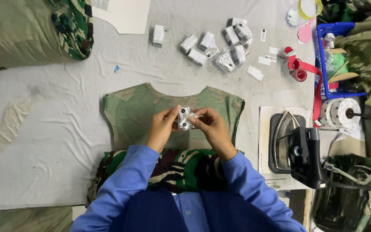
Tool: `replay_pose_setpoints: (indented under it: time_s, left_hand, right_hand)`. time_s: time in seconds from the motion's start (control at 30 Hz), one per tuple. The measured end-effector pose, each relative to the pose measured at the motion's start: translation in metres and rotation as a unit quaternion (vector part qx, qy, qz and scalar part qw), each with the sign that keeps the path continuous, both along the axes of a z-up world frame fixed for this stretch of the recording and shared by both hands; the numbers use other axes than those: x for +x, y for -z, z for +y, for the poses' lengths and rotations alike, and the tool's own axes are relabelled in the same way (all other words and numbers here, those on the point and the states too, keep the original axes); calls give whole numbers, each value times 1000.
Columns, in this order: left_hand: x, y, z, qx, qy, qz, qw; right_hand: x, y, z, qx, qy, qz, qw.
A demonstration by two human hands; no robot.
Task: The person places small white labels onto the collar area of a camouflage-patterned shirt and uses a steam iron to press them into place. The person repeats this process for multiple shirts, folding the garment after each label is applied.
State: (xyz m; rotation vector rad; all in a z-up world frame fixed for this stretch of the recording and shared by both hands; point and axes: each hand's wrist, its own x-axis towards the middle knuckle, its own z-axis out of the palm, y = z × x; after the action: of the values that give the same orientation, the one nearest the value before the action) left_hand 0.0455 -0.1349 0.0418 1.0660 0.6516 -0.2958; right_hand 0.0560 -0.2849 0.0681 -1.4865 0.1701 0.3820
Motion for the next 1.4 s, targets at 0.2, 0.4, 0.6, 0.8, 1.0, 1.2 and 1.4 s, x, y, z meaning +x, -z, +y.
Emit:
replay_pose_setpoints:
  time_s: [0.2,0.4,0.6,0.8,1.0,1.2,1.4]
  left_hand:
    - [-4,-7,7,171,153,-76,970]
    - [-17,30,8,171,156,-106,967]
    - [-23,25,17,201,182,-87,959]
    - [-19,39,5,307,245,-115,913]
    - [-12,43,28,511,352,-146,771]
    - [-9,50,41,640,194,-90,738]
    - [-4,29,39,604,219,-24,766]
  right_hand:
    - [56,15,-42,-89,25,-103,990]
    - [184,71,-109,-124,135,-118,976]
    - [117,50,-65,-128,155,-106,974]
    - [-2,48,-1,21,49,67,996]
    - [1,92,-17,-125,-69,19,990]
    - [35,103,0,-396,-131,-103,903]
    - [28,73,-14,-503,-123,-116,848]
